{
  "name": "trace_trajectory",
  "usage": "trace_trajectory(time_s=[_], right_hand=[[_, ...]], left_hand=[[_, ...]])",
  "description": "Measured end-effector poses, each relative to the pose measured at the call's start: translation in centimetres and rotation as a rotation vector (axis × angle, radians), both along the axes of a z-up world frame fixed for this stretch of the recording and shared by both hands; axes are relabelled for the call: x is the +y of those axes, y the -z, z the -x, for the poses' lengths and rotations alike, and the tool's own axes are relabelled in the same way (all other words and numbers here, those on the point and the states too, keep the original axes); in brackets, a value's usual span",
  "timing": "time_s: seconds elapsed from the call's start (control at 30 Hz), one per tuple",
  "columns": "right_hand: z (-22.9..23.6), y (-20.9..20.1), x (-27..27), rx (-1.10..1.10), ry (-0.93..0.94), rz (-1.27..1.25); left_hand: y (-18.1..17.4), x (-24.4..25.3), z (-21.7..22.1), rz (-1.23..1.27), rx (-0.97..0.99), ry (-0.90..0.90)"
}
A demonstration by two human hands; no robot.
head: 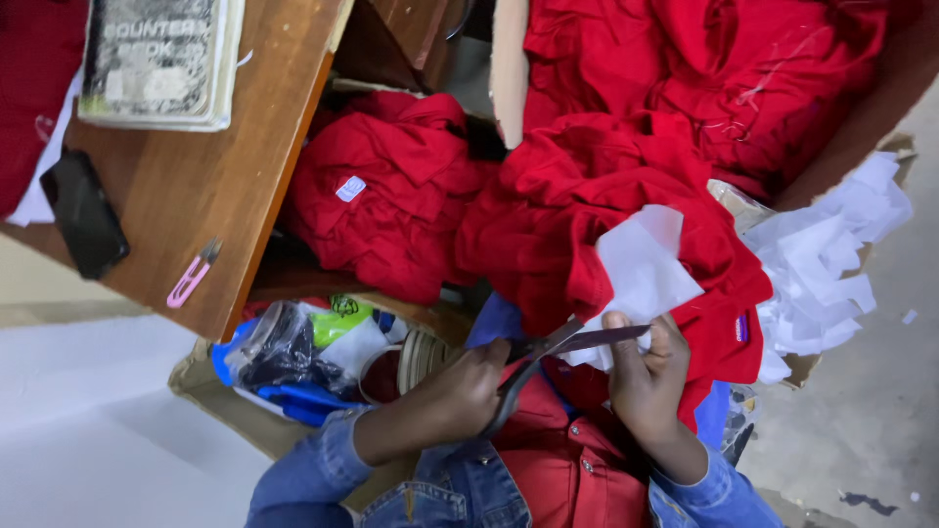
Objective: The person sits on a low chair and uses scissors to cut white paper pieces from red garments. They repeatedly pick up a garment, cut the paper, and place the garment back into a pile on their lap.
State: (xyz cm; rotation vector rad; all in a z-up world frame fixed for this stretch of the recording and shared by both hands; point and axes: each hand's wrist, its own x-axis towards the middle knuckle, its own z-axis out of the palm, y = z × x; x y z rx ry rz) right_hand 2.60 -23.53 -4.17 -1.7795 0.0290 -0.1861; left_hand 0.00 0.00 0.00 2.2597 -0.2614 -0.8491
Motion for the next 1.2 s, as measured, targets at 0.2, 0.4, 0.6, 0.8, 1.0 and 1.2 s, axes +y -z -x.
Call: trace_trajectory(time_s=[0.2, 0.4, 0.6, 0.8, 1.0, 1.2], right_hand=[[0.1, -0.4, -0.1, -0.114, -0.074, 0.101], [0.7, 0.4, -0.3, -0.182, -0.127, 0.197], [0.9, 0.2, 0.0, -0.23, -0.107, 0.236], [2.5, 10.1, -5.9, -0.335, -0.273, 0.536], [1.0, 2.3, -3.3, 0.093, -0.189, -0.236], [-2.5, -5.0, -2.7, 0.542, -0.356, -0.327]], left_hand=[[2.1, -0.4, 0.5, -0.016, -0.149, 0.01], [0.5, -1.6, -0.3, -0.046, -0.089, -0.019], [1.3, -1.8, -0.2, -0.051, -0.234, -0.008], [1.5, -0.3, -0.3, -0.035, -0.209, 0.034], [5.0, 3.9, 0.1, -0.562, -0.816, 0.292], [1.7, 4.5, 0.2, -0.591, -0.827, 0.354]])
